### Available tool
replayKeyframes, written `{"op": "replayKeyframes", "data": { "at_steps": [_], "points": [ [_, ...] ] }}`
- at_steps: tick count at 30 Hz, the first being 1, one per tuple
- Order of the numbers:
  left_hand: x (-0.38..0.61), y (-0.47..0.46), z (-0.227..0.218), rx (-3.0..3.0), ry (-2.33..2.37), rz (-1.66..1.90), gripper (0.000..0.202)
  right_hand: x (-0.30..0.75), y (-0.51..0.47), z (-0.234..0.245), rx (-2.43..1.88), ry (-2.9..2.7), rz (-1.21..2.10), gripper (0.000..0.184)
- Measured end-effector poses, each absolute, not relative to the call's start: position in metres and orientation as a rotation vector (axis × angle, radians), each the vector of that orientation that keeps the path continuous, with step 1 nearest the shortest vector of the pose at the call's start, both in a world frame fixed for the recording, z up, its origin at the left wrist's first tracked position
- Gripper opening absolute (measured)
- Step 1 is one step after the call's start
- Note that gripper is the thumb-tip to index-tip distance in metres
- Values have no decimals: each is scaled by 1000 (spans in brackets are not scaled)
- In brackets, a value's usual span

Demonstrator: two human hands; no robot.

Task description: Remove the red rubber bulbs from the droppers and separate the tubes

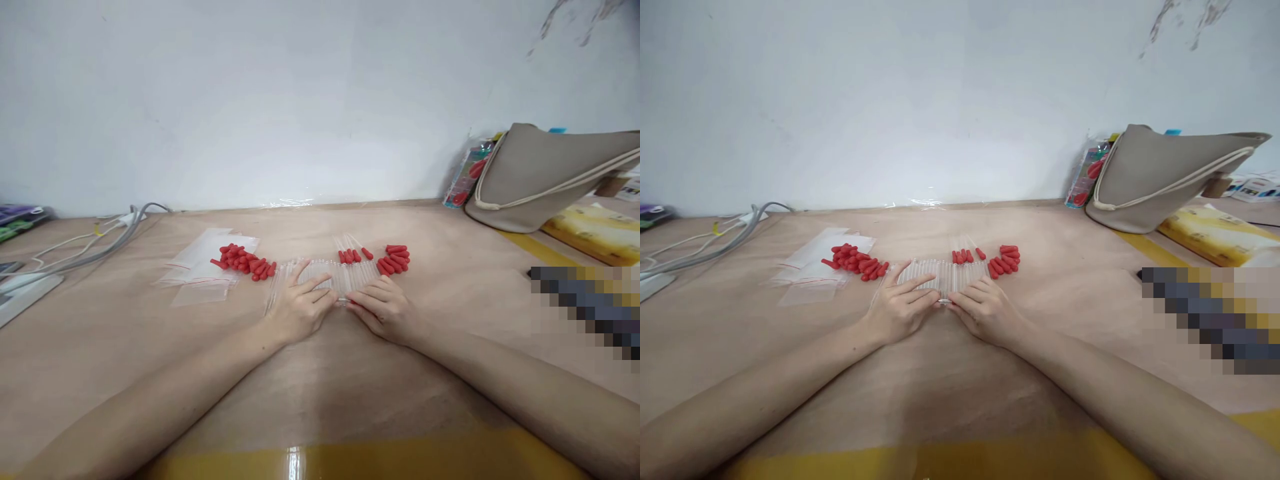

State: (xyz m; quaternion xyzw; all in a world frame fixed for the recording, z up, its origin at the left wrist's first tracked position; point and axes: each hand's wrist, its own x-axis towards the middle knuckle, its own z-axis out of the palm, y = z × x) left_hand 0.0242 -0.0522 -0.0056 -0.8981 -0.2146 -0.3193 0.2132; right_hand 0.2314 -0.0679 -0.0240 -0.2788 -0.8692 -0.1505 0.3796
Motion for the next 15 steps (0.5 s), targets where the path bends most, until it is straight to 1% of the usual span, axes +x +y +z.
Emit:
{"op": "replayKeyframes", "data": {
  "at_steps": [6, 15],
  "points": [
    [23, -55, -4, -2515, -576, -907, 9, 232, -68, -25, -657, -2203, -407, 15],
    [22, -54, -7, -2600, -584, -915, 13, 236, -70, -23, -563, -2180, -471, 22]
  ]
}}
